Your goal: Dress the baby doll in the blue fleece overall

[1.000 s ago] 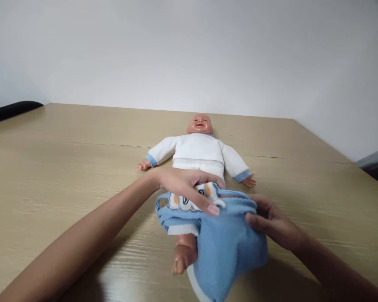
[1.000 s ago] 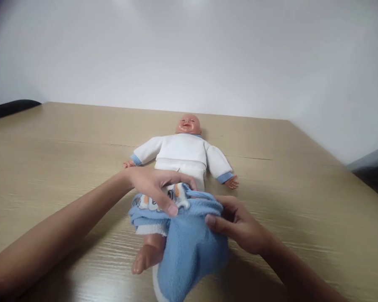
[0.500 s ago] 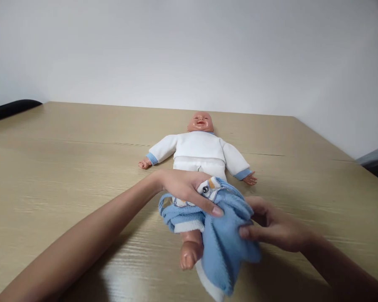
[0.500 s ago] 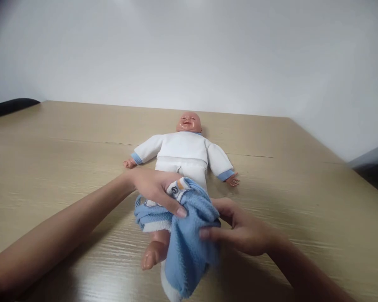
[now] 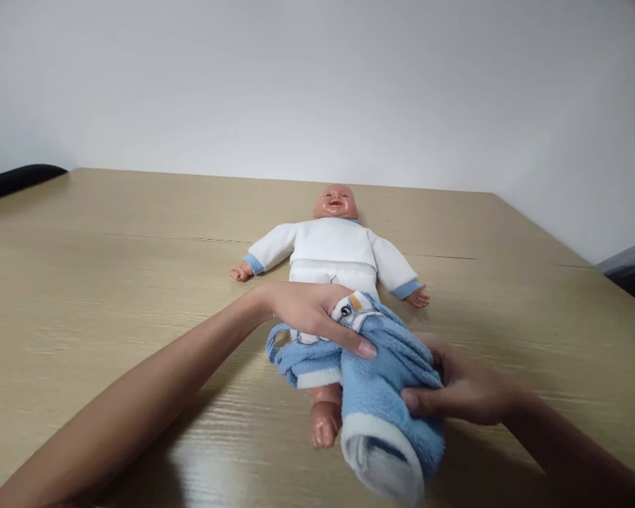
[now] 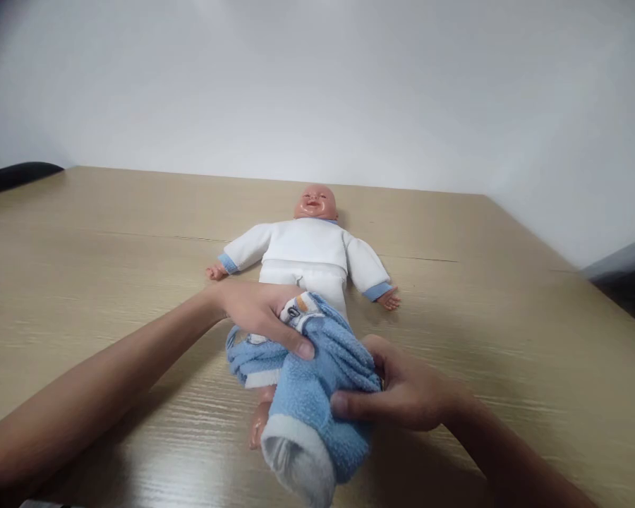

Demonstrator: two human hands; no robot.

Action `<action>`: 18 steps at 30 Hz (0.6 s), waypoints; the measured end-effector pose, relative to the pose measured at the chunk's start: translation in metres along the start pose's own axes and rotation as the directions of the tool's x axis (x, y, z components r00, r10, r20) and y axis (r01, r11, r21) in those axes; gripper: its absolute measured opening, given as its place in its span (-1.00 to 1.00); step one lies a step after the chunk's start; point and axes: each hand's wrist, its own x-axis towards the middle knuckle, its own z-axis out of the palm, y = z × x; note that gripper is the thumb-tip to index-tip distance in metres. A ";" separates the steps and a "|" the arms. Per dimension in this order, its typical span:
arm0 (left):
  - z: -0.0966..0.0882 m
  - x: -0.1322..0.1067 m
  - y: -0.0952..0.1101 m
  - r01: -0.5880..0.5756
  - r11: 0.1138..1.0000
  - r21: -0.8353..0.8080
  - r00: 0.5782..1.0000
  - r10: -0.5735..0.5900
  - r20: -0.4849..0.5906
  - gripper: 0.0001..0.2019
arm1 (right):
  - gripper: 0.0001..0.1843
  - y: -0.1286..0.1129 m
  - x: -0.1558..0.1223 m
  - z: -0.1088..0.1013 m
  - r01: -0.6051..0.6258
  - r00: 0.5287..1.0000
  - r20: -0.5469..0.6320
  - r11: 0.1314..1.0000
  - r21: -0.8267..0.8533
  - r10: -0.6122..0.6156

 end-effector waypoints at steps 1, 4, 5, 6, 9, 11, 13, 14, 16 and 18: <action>0.000 -0.001 -0.001 0.033 0.999 -0.021 0.999 -0.033 0.012 -0.74 | -0.57 0.002 0.001 0.000 0.018 0.998 -0.059 0.999 0.037 -0.015; -0.001 -0.004 -0.002 0.078 0.992 -0.099 0.994 -0.069 0.091 -0.66 | -0.56 0.011 0.007 0.001 0.111 0.970 -0.238 0.969 0.222 -0.057; -0.001 -0.004 -0.002 0.075 0.990 -0.117 0.992 -0.062 0.111 -0.62 | -0.56 0.013 0.010 0.002 0.129 0.964 -0.261 0.951 0.280 -0.054; -0.001 -0.004 -0.001 0.071 0.990 -0.126 0.992 -0.057 0.114 -0.61 | -0.57 0.014 0.012 0.003 0.134 0.963 -0.266 0.935 0.329 -0.044; -0.002 -0.004 -0.001 0.068 0.990 -0.126 0.995 -0.058 0.084 -0.59 | -0.59 0.013 0.013 0.005 0.113 0.970 -0.241 0.927 0.358 -0.025; -0.002 -0.004 -0.002 0.046 0.989 -0.138 0.996 -0.035 0.076 -0.45 | -0.57 0.009 0.011 0.004 0.107 0.975 -0.217 0.957 0.270 -0.048; -0.002 -0.004 -0.004 0.018 0.989 -0.148 0.997 -0.006 0.080 -0.27 | -0.44 0.005 0.007 0.002 0.111 0.986 -0.138 0.981 0.160 -0.089; -0.002 -0.004 -0.004 0.013 0.989 -0.147 0.996 0.000 0.084 -0.24 | -0.35 0.004 0.006 0.002 0.114 0.991 -0.083 0.986 0.122 -0.104; -0.001 -0.004 -0.004 0.013 0.991 -0.132 0.996 -0.002 0.089 -0.32 | -0.19 0.004 0.004 0.002 0.112 0.994 -0.002 0.988 0.107 -0.112; 0.001 -0.004 -0.003 0.002 0.994 -0.108 0.996 0.008 0.089 -0.49 | -0.17 0.005 0.005 0.004 0.120 0.993 0.007 0.981 0.151 -0.122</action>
